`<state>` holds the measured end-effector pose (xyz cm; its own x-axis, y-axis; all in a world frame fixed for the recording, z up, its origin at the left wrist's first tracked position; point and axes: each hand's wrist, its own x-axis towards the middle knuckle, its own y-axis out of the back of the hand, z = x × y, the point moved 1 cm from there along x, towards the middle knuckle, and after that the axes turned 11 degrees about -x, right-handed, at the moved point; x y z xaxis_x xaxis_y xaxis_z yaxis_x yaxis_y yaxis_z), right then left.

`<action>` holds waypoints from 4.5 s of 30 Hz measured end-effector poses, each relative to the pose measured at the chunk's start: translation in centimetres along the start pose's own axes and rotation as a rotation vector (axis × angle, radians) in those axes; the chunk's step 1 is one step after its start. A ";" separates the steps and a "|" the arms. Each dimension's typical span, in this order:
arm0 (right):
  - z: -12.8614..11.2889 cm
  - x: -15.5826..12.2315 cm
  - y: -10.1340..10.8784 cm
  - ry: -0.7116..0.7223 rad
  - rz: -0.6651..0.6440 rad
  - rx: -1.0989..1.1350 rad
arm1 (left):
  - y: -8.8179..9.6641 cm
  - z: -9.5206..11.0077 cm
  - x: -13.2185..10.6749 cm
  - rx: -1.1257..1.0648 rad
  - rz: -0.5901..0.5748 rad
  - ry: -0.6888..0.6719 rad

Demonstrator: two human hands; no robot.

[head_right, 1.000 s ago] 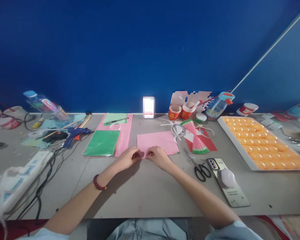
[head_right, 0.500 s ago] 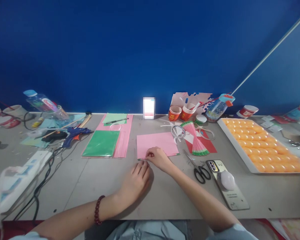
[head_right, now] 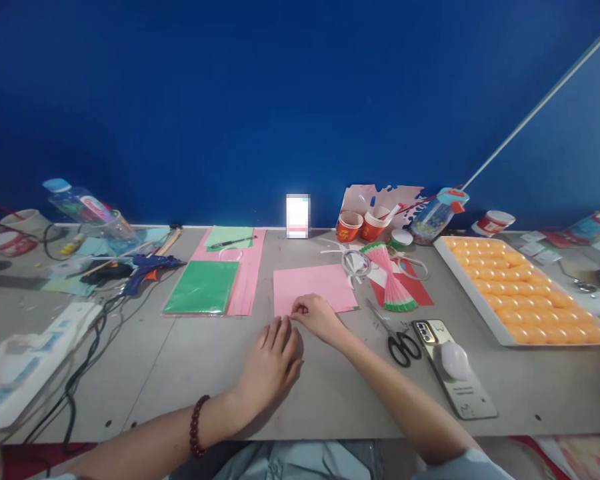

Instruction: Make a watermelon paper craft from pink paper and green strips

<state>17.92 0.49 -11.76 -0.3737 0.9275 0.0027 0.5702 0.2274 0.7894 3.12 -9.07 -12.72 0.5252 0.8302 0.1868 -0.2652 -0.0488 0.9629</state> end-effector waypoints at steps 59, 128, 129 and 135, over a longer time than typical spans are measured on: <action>1.9 -1.0 1.1 0.032 0.028 -0.195 | 2.2 -1.5 2.2 -0.284 -0.170 -0.034; 5.8 -3.6 3.1 -0.137 0.187 -0.428 | 0.9 -1.3 2.6 -0.294 -0.176 -0.061; 6.0 -3.6 3.1 -0.143 0.183 -0.427 | 0.8 -1.3 2.6 -0.292 -0.172 -0.061; 7.0 -3.7 3.8 -0.200 0.180 -0.453 | 0.7 -1.3 2.4 -0.288 -0.168 -0.055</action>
<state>26.62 0.00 -13.06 -0.1267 0.9886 0.0809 0.2227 -0.0511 0.9736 3.16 -6.36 -11.83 0.6216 0.7819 0.0481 -0.3849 0.2514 0.8881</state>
